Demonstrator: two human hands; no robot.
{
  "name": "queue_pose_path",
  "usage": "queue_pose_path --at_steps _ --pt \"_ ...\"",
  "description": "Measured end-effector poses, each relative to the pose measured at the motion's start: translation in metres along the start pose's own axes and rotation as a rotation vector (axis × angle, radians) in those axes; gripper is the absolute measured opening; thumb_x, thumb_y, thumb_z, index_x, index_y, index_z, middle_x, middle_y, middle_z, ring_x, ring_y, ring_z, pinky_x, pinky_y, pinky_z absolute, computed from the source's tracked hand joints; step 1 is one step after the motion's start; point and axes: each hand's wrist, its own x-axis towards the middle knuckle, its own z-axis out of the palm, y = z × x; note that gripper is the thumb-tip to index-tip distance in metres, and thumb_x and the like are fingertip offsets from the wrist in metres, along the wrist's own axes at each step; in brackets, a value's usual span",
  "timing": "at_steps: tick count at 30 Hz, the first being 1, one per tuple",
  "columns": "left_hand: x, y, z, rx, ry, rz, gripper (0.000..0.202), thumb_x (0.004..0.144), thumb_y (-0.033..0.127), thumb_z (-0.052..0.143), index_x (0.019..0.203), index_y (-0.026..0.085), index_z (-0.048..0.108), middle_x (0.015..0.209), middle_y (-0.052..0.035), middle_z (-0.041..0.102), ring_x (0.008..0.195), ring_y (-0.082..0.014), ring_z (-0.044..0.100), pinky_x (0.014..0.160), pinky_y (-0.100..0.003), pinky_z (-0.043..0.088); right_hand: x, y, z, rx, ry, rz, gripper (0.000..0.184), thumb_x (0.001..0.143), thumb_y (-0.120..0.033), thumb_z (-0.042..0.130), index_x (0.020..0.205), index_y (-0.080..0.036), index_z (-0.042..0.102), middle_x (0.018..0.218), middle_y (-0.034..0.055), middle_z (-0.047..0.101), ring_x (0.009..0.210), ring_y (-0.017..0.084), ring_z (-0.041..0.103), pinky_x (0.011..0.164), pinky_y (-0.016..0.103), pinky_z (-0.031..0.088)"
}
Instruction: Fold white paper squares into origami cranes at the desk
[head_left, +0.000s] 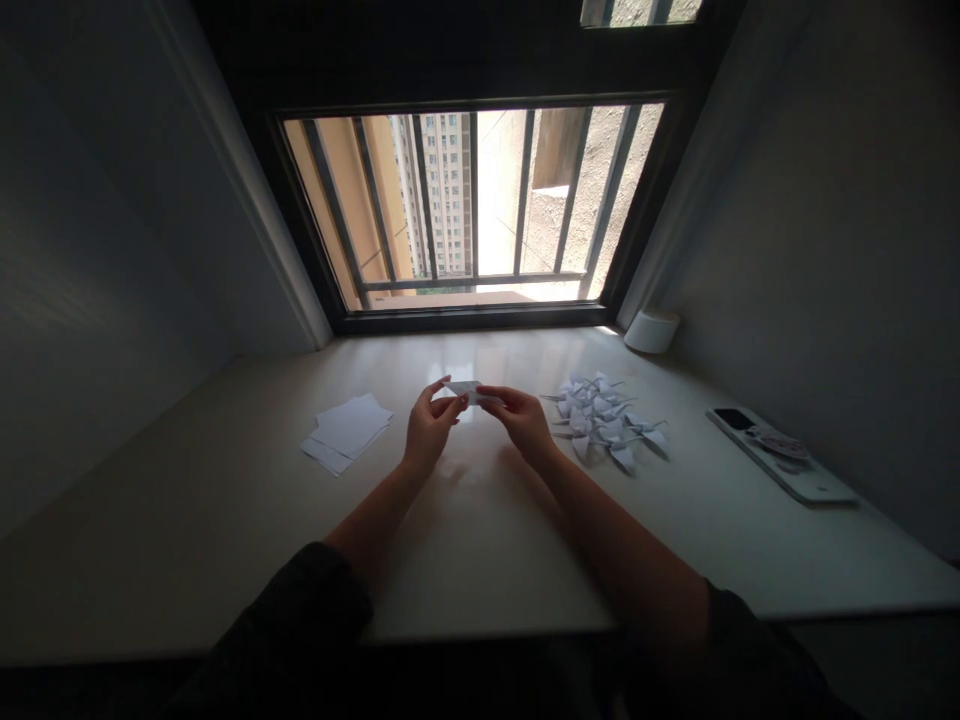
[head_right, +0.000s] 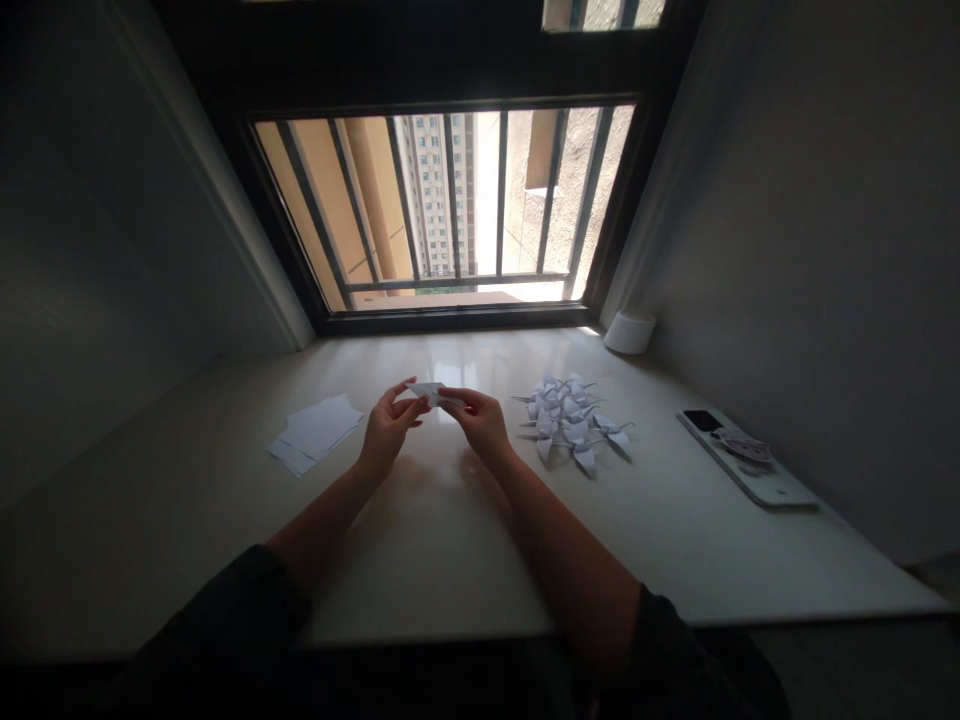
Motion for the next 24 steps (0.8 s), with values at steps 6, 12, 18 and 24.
queue_pose_path --at_steps 6,12,18,24 --pt "-0.0003 0.0055 -0.0034 0.179 -0.111 0.246 0.057 0.071 0.036 0.070 0.124 0.026 0.053 0.096 -0.0044 0.070 0.088 -0.0193 0.066 0.076 -0.028 0.050 -0.0002 -0.0091 -0.0012 0.077 -0.032 0.086 0.039 0.059 -0.038 0.076 0.094 -0.022 0.072 0.085 0.0042 0.073 0.077 0.019 0.064 0.076 0.034 0.049" --pt "0.0036 0.0020 -0.0084 0.386 -0.101 0.305 0.034 0.075 0.039 0.065 0.107 0.027 0.066 0.101 -0.0046 0.070 0.088 -0.0203 0.066 0.076 -0.031 0.051 -0.0010 -0.0085 -0.0016 0.076 -0.046 0.084 0.036 0.058 -0.036 0.078 0.091 -0.023 0.073 0.086 0.0044 0.073 0.078 0.019 0.065 0.078 0.035 0.049" --pt "0.0016 0.0031 -0.0094 0.468 -0.097 0.327 0.030 0.075 0.041 0.064 0.101 0.027 0.068 0.098 -0.0034 0.071 0.084 -0.0203 0.067 0.080 -0.034 0.052 -0.0019 -0.0068 -0.0014 0.018 -0.048 0.051 0.032 0.063 -0.041 0.074 0.089 -0.022 0.073 0.085 0.0055 0.073 0.076 0.020 0.065 0.075 0.034 0.049" --pt "0.0005 0.0074 -0.0074 0.389 -0.125 0.308 0.027 0.076 0.040 0.063 0.097 0.024 0.070 0.097 -0.0036 0.071 0.086 -0.0196 0.067 0.082 -0.033 0.052 -0.0022 -0.0062 0.0007 -0.038 -0.006 -0.011 0.030 0.065 -0.043 0.073 0.086 -0.021 0.074 0.082 0.0058 0.073 0.075 0.021 0.066 0.072 0.033 0.050"
